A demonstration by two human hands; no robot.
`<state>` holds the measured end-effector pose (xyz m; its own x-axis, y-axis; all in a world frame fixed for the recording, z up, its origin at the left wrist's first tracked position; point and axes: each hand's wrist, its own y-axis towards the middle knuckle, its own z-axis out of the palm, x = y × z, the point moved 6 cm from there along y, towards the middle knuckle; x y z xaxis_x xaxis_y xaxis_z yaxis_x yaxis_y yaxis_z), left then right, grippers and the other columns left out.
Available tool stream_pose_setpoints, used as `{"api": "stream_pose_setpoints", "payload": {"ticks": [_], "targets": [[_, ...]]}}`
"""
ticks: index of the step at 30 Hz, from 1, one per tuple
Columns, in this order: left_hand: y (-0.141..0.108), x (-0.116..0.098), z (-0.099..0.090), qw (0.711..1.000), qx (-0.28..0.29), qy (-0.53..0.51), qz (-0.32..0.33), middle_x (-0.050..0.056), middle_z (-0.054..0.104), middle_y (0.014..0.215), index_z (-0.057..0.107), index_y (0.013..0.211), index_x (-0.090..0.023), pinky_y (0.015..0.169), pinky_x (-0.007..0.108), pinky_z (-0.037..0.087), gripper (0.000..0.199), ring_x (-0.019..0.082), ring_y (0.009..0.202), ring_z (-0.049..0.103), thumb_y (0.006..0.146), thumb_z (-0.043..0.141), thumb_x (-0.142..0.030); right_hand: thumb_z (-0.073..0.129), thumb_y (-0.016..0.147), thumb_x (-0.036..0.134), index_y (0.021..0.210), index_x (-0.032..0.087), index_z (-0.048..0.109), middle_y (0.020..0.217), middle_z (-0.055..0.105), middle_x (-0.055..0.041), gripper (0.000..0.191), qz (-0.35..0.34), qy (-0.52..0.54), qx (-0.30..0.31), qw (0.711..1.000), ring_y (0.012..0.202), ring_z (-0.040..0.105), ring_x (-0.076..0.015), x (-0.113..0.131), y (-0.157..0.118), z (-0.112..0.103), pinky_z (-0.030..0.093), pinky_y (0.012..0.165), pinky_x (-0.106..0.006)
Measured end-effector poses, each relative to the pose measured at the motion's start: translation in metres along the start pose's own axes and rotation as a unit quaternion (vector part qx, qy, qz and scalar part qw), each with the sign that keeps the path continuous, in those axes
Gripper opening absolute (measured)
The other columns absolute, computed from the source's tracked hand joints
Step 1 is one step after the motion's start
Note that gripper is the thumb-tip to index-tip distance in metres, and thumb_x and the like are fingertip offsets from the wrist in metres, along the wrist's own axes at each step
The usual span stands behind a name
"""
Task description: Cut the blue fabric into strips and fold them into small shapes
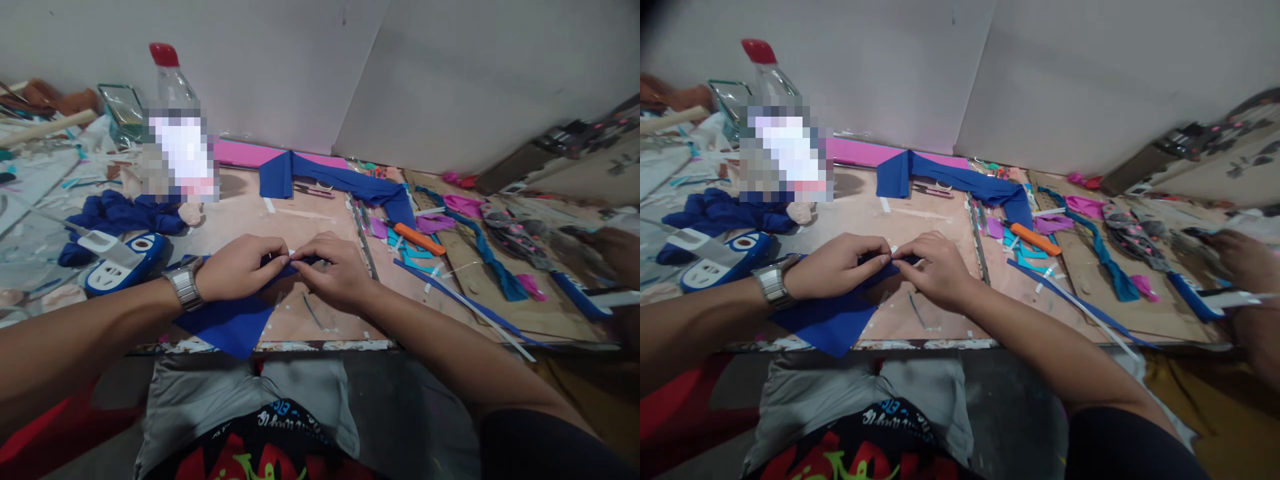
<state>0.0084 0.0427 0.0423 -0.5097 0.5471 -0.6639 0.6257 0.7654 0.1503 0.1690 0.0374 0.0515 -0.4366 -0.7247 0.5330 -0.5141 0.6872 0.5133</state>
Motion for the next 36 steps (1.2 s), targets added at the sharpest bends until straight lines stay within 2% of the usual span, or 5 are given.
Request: {"api": "stream_pose_setpoints", "payload": {"ticks": [7,15,20,25,36], "targets": [[-0.0012,-0.0044,-0.0021,0.999,-0.029,0.039,0.021,0.003,0.075,0.087,0.074,0.099,-0.017,0.074,0.03,0.042,0.028,0.018,0.079,0.066,0.101,0.051,-0.033,0.074,0.092,0.021,0.093,0.022,0.076,0.087,0.078,-0.0034,0.002,0.007,-0.016,-0.006,1.0,0.084,0.07,-0.0209,-0.0009,-0.0001,0.0005,0.051,0.084,-0.04],[-0.0016,-0.0067,-0.0024,0.995,-0.048,0.082,0.028,0.004,0.075,0.085,0.071,0.094,-0.018,0.073,0.03,0.043,0.028,0.019,0.076,0.066,0.101,0.05,-0.034,0.07,0.096,0.024,0.092,0.025,0.072,0.101,0.076,-0.0061,0.004,0.016,-0.042,0.001,0.999,0.104,0.062,-0.0271,-0.0016,0.0015,0.0013,0.045,0.097,-0.048],[-0.0021,-0.0085,-0.0029,0.995,-0.053,0.084,0.034,0.003,0.073,0.082,0.07,0.092,-0.018,0.071,0.03,0.04,0.027,0.017,0.074,0.064,0.101,0.051,-0.034,0.066,0.097,0.021,0.096,0.024,0.068,0.106,0.076,-0.0054,0.004,0.038,-0.062,0.024,0.997,0.112,0.056,-0.0286,0.0023,0.0019,0.0033,0.037,0.102,-0.051],[-0.0022,-0.0073,-0.0012,0.993,-0.054,0.101,0.042,0.003,0.073,0.083,0.07,0.091,-0.018,0.072,0.03,0.041,0.027,0.018,0.075,0.063,0.101,0.051,-0.034,0.062,0.098,0.02,0.095,0.022,0.065,0.105,0.074,-0.0057,0.005,0.053,-0.046,0.048,0.996,0.111,0.056,-0.0276,0.002,0.0016,0.0073,0.037,0.099,-0.048],[-0.0008,-0.0039,-0.0063,0.998,-0.063,-0.012,0.014,0.004,0.077,0.091,0.073,0.096,-0.017,0.077,0.029,0.046,0.028,0.017,0.081,0.067,0.101,0.05,-0.033,0.07,0.096,0.027,0.094,0.025,0.069,0.101,0.076,-0.0045,0.003,0.022,-0.062,-0.004,0.998,0.109,0.059,-0.0278,0.0001,0.0013,0.0009,0.039,0.101,-0.05]]}}
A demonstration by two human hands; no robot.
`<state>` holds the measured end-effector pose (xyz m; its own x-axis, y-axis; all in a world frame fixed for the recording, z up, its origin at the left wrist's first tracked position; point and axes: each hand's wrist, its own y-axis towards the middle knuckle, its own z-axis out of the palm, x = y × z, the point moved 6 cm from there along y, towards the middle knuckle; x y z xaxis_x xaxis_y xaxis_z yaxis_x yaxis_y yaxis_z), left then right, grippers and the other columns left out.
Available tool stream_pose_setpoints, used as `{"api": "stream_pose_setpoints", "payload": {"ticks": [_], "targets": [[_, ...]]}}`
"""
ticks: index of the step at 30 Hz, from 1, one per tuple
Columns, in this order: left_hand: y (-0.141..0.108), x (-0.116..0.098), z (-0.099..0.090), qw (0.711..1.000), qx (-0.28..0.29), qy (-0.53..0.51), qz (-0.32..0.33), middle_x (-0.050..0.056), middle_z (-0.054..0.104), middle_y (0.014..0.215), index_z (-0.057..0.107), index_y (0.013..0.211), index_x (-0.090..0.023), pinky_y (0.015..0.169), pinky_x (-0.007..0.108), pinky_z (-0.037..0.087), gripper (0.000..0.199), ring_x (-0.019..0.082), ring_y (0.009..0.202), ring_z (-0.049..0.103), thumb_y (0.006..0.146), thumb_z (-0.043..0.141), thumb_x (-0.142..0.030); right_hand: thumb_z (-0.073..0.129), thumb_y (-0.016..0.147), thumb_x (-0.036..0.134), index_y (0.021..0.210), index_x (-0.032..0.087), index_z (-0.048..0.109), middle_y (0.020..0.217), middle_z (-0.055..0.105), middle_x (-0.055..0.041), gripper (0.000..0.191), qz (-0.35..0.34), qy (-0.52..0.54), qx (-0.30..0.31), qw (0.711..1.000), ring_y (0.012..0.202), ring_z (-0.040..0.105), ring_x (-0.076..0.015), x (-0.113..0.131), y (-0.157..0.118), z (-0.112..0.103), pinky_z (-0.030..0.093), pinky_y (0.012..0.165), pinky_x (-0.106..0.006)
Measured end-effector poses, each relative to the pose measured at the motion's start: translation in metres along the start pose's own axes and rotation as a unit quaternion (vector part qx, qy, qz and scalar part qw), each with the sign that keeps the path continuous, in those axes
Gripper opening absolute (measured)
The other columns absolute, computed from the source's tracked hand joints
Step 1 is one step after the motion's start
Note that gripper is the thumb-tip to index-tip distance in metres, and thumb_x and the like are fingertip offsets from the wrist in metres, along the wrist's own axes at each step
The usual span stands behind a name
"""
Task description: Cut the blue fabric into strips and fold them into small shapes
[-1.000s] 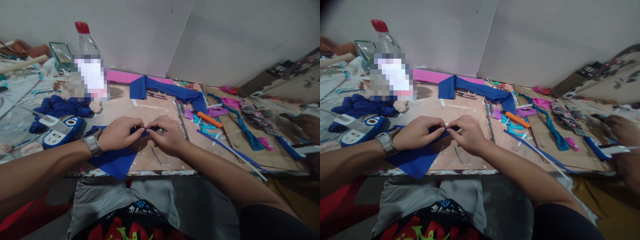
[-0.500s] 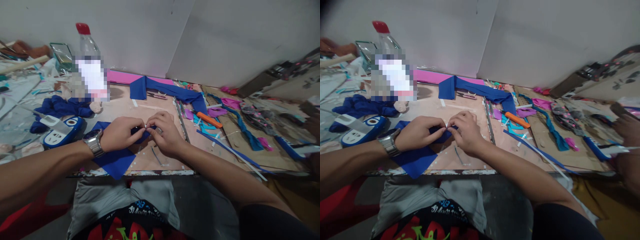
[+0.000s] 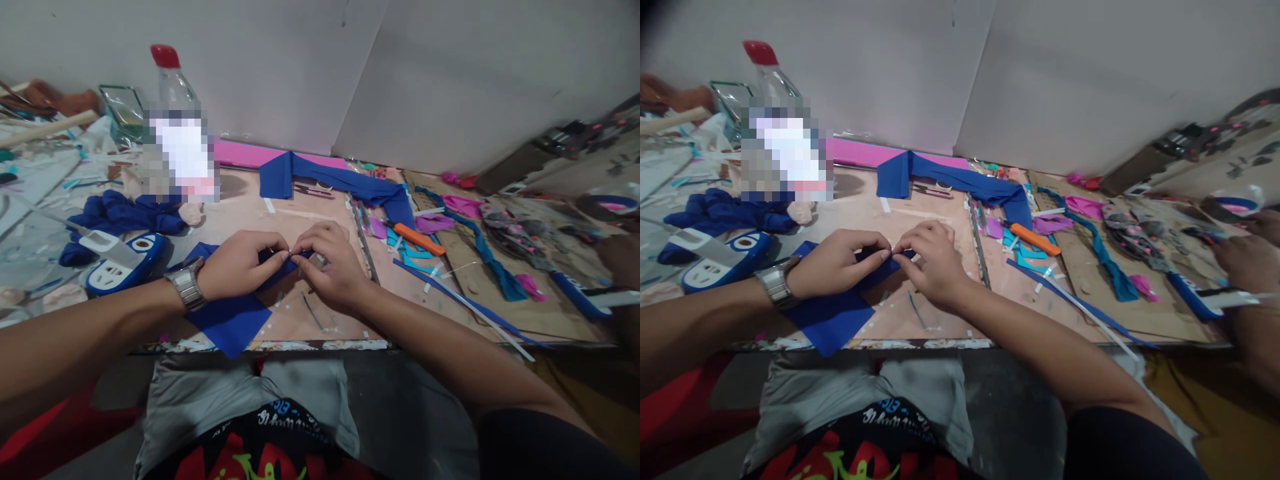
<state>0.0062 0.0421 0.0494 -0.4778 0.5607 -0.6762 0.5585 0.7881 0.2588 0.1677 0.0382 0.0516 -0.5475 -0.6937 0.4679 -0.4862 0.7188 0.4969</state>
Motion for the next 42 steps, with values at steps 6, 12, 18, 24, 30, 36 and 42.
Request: {"api": "stream_pose_setpoints", "payload": {"ticks": [6,12,18,24,30,36,42], "targets": [[0.0007,0.004,0.0004,0.999,-0.012,-0.028,-0.021,0.003,0.076,0.088,0.072,0.093,-0.017,0.074,0.029,0.046,0.026,0.016,0.078,0.065,0.099,0.054,-0.034,0.072,0.094,0.026,0.095,0.025,0.07,0.102,0.076,-0.0047,0.002,-0.008,0.008,-0.006,1.0,0.108,0.061,-0.0272,0.0008,-0.0003,-0.0007,0.041,0.1,-0.049],[0.0,0.0042,0.0005,1.0,-0.013,-0.003,-0.019,0.003,0.076,0.086,0.073,0.093,-0.017,0.072,0.029,0.045,0.022,0.016,0.075,0.065,0.097,0.058,-0.032,0.072,0.094,0.025,0.093,0.025,0.07,0.1,0.075,-0.0045,0.001,-0.01,0.011,-0.012,1.0,0.108,0.06,-0.0275,0.0012,0.0001,-0.0015,0.041,0.101,-0.05],[0.0002,-0.0008,0.0012,0.996,-0.021,0.083,0.015,0.005,0.079,0.095,0.074,0.097,-0.018,0.078,0.031,0.048,0.026,0.02,0.085,0.07,0.1,0.054,-0.035,0.068,0.095,0.025,0.091,0.024,0.069,0.1,0.075,-0.0048,0.004,0.005,0.04,0.001,0.999,0.107,0.06,-0.0271,-0.0012,0.0004,0.0008,0.042,0.1,-0.048],[-0.0007,-0.0035,0.0033,0.99,-0.012,0.133,0.05,0.006,0.08,0.101,0.074,0.106,-0.02,0.082,0.032,0.049,0.027,0.022,0.092,0.072,0.104,0.051,-0.032,0.064,0.096,0.025,0.088,0.023,0.066,0.094,0.071,-0.0048,0.009,0.053,0.13,0.02,0.99,0.098,0.063,-0.0236,-0.0047,0.0026,0.005,0.047,0.092,-0.04],[-0.0012,-0.0016,0.0021,0.993,-0.01,0.116,0.032,0.005,0.08,0.102,0.075,0.103,-0.02,0.08,0.032,0.049,0.026,0.022,0.09,0.072,0.103,0.054,-0.034,0.059,0.098,0.025,0.09,0.022,0.064,0.094,0.068,-0.0055,0.01,0.052,0.117,0.044,0.991,0.096,0.062,-0.0233,-0.0061,0.0027,0.0075,0.047,0.091,-0.04],[-0.0012,0.0018,0.0044,0.993,0.008,0.117,0.022,0.006,0.08,0.1,0.075,0.102,-0.019,0.079,0.033,0.048,0.027,0.023,0.09,0.072,0.103,0.053,-0.035,0.066,0.092,0.021,0.088,0.023,0.067,0.092,0.073,-0.0044,0.005,0.015,0.073,0.032,0.997,0.096,0.062,-0.0245,-0.007,0.0025,0.0058,0.046,0.092,-0.042],[-0.0028,-0.0012,0.0037,0.993,0.004,0.112,0.043,0.006,0.078,0.094,0.072,0.099,-0.017,0.076,0.033,0.046,0.024,0.022,0.083,0.07,0.099,0.053,-0.032,0.061,0.089,0.019,0.085,0.023,0.062,0.089,0.07,-0.0051,0.007,0.016,0.075,0.045,0.996,0.094,0.06,-0.0251,-0.0057,0.0032,0.006,0.046,0.089,-0.042]]}}
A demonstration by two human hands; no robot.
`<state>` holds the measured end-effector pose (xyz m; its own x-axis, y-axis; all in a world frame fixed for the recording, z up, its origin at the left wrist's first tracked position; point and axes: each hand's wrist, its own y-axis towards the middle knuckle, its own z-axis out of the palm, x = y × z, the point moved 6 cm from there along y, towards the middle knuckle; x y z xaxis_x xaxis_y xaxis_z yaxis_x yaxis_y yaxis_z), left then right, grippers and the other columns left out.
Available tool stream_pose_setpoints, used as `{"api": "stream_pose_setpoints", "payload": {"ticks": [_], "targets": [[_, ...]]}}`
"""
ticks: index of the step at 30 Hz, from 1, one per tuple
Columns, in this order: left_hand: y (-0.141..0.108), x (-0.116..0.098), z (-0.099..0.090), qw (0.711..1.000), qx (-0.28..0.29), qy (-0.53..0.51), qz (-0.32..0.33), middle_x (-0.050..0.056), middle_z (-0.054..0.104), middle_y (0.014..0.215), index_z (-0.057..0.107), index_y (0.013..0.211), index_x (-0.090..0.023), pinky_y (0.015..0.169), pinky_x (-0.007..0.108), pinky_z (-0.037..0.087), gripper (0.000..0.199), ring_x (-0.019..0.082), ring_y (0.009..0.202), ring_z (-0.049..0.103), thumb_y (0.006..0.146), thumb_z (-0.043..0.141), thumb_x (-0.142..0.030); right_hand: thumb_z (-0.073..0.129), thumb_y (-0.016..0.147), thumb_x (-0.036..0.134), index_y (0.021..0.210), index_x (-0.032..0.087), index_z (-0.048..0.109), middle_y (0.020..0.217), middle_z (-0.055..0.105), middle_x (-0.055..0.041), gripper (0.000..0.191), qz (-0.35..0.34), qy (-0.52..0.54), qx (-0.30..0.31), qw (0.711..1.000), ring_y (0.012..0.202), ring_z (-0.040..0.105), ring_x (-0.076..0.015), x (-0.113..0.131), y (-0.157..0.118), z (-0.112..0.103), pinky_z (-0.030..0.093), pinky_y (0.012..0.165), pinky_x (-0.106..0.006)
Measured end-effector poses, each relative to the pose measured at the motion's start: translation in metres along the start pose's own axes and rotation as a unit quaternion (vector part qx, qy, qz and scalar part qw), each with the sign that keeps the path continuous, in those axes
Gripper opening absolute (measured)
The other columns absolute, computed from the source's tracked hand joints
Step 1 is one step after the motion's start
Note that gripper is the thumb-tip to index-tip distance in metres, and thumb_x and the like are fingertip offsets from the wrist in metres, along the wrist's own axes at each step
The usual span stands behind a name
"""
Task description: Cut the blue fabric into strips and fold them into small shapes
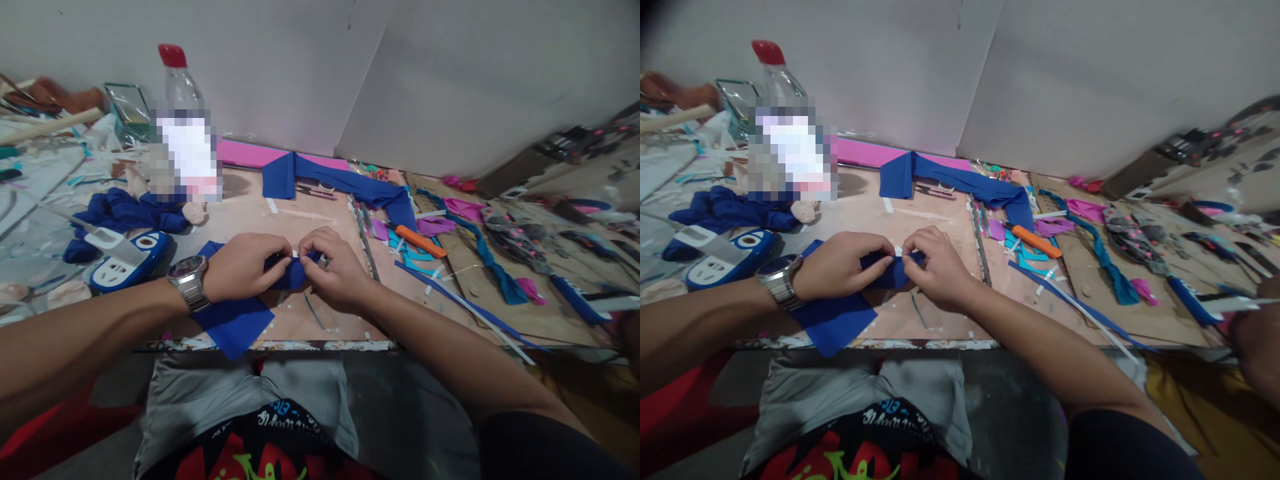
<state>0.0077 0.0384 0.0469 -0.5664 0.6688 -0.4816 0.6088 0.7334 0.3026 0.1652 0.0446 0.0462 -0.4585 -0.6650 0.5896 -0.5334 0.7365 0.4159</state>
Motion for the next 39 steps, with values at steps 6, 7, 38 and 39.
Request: {"api": "stream_pose_setpoints", "payload": {"ticks": [6,7,38,39], "targets": [[0.001,0.002,-0.002,1.0,-0.004,-0.024,-0.005,0.004,0.077,0.089,0.072,0.096,-0.016,0.075,0.032,0.044,0.021,0.02,0.079,0.068,0.095,0.055,-0.029,0.063,0.09,0.021,0.087,0.022,0.065,0.088,0.07,-0.0054,0.004,0.004,0.027,0.011,1.0,0.09,0.061,-0.0243,0.0,0.0,-0.002,0.046,0.086,-0.041],[0.001,0.003,-0.003,1.0,-0.004,-0.027,-0.007,0.005,0.077,0.09,0.072,0.096,-0.016,0.075,0.032,0.044,0.022,0.02,0.079,0.068,0.095,0.055,-0.03,0.064,0.09,0.021,0.087,0.022,0.065,0.088,0.07,-0.0052,0.004,0.003,0.023,0.011,1.0,0.09,0.061,-0.0242,0.0,0.0,-0.002,0.046,0.086,-0.041],[0.005,0.011,0.005,0.984,0.077,-0.148,-0.06,0.0,0.074,0.076,0.076,0.091,-0.016,0.068,0.026,0.041,0.028,0.014,0.066,0.061,0.085,0.05,-0.016,0.071,0.093,0.021,0.096,0.024,0.076,0.085,0.08,0.0,0.007,-0.061,-0.068,-0.004,0.996,0.083,0.069,-0.0196,0.007,-0.003,-0.002,0.04,0.095,-0.043],[0.005,0.012,0.005,0.984,0.079,-0.149,-0.062,0.0,0.073,0.076,0.076,0.09,-0.016,0.068,0.026,0.041,0.028,0.014,0.067,0.061,0.084,0.049,-0.015,0.07,0.093,0.02,0.096,0.025,0.075,0.086,0.08,0.0003,0.008,-0.061,-0.069,-0.002,0.996,0.083,0.069,-0.0196,0.007,-0.003,-0.002,0.04,0.095,-0.044]]}}
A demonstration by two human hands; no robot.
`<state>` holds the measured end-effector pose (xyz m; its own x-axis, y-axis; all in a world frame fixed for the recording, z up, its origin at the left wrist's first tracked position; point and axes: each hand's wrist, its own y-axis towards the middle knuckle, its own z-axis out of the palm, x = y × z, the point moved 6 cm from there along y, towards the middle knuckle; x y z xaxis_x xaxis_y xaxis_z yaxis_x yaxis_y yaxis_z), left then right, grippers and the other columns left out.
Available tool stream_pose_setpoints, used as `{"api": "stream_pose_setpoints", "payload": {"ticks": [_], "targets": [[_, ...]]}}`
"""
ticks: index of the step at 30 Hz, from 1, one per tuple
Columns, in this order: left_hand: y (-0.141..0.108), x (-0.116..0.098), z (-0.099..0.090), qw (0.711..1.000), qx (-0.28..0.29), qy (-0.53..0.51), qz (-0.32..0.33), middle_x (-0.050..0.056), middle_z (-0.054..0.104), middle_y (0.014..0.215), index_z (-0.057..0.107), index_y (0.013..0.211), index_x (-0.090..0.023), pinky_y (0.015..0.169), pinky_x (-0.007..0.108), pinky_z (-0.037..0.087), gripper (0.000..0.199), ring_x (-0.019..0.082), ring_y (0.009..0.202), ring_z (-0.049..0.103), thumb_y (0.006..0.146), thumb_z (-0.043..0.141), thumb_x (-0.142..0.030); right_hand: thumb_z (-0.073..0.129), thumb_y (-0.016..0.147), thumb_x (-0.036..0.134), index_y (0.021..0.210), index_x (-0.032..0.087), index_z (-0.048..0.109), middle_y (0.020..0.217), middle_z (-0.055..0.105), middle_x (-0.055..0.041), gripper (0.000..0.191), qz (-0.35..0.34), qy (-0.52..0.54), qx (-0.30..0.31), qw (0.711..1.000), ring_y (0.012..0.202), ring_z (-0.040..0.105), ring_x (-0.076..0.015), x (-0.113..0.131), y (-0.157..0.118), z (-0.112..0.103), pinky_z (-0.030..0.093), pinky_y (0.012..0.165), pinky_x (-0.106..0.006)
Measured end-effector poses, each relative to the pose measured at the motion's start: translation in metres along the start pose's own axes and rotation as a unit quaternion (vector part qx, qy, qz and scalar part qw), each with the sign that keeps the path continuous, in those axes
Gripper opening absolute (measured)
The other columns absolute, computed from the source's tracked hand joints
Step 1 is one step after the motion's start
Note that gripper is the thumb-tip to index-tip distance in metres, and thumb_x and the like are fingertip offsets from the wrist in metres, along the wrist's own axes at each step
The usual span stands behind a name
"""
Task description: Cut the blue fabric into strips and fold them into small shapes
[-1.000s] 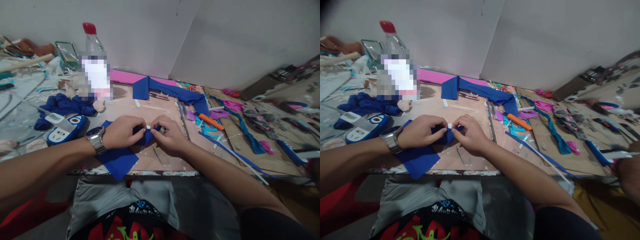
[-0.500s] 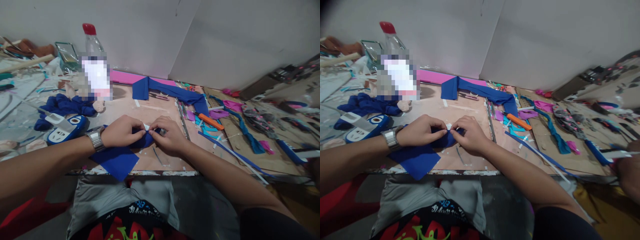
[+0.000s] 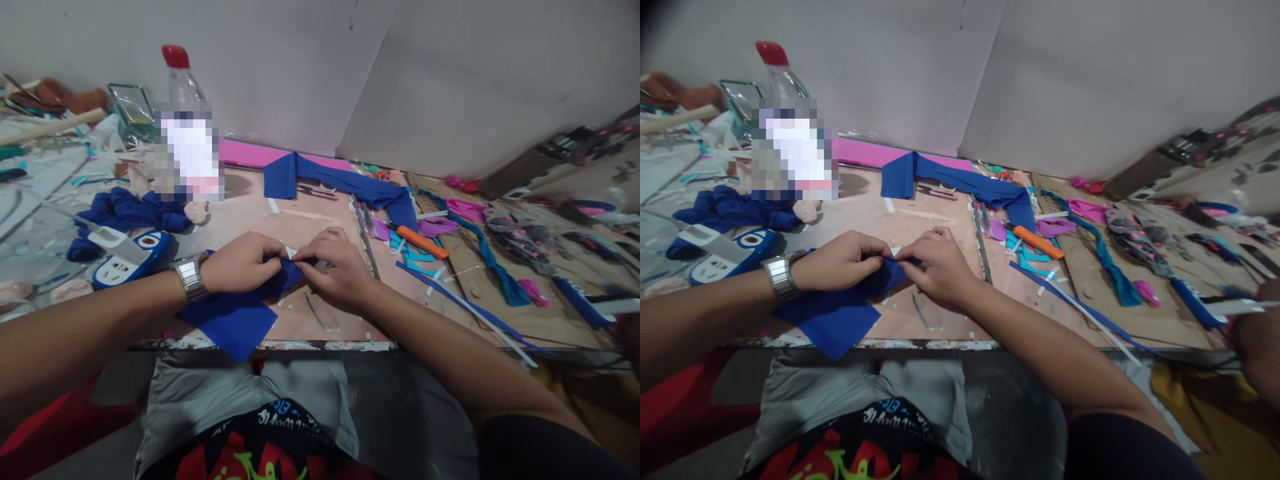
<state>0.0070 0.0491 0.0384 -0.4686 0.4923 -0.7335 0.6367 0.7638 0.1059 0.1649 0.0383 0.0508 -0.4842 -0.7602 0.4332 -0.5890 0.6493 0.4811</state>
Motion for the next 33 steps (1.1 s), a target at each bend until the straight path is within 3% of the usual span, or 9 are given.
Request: {"api": "stream_pose_setpoints", "payload": {"ticks": [7,13,28,33], "targets": [[0.001,0.003,0.0,1.0,0.02,0.011,-0.021,0.001,0.067,0.073,0.07,0.084,-0.015,0.066,0.027,0.038,0.023,0.015,0.067,0.056,0.084,0.047,-0.017,0.067,0.093,0.02,0.096,0.025,0.074,0.09,0.08,0.0004,0.01,-0.001,0.0,0.015,1.0,0.085,0.069,-0.0192,0.0,0.0,0.001,0.039,0.097,-0.043],[0.001,0.002,0.001,1.0,0.014,-0.006,-0.016,0.0,0.059,0.066,0.068,0.08,-0.015,0.062,0.027,0.036,0.036,0.014,0.064,0.051,0.099,0.048,-0.037,0.066,0.092,0.018,0.094,0.026,0.074,0.086,0.078,0.0007,0.011,-0.004,-0.01,0.011,1.0,0.085,0.069,-0.0199,0.002,0.0,0.0,0.04,0.096,-0.044],[-0.001,-0.003,-0.001,0.999,-0.027,-0.017,0.004,0.002,0.074,0.08,0.076,0.092,-0.015,0.072,0.027,0.044,0.027,0.016,0.074,0.063,0.097,0.056,-0.032,0.07,0.093,0.023,0.095,0.024,0.072,0.086,0.077,-0.0022,0.003,-0.007,-0.031,-0.021,0.999,0.091,0.067,-0.0229,0.002,-0.001,-0.003,0.042,0.097,-0.045],[-0.005,-0.009,-0.003,0.997,-0.057,0.04,0.03,0.001,0.076,0.079,0.076,0.092,-0.017,0.072,0.027,0.043,0.025,0.015,0.071,0.065,0.097,0.057,-0.031,0.069,0.093,0.024,0.094,0.025,0.072,0.087,0.076,-0.0033,0.003,0.012,-0.032,-0.018,0.999,0.094,0.065,-0.025,0.003,-0.001,-0.002,0.043,0.096,-0.046]]}}
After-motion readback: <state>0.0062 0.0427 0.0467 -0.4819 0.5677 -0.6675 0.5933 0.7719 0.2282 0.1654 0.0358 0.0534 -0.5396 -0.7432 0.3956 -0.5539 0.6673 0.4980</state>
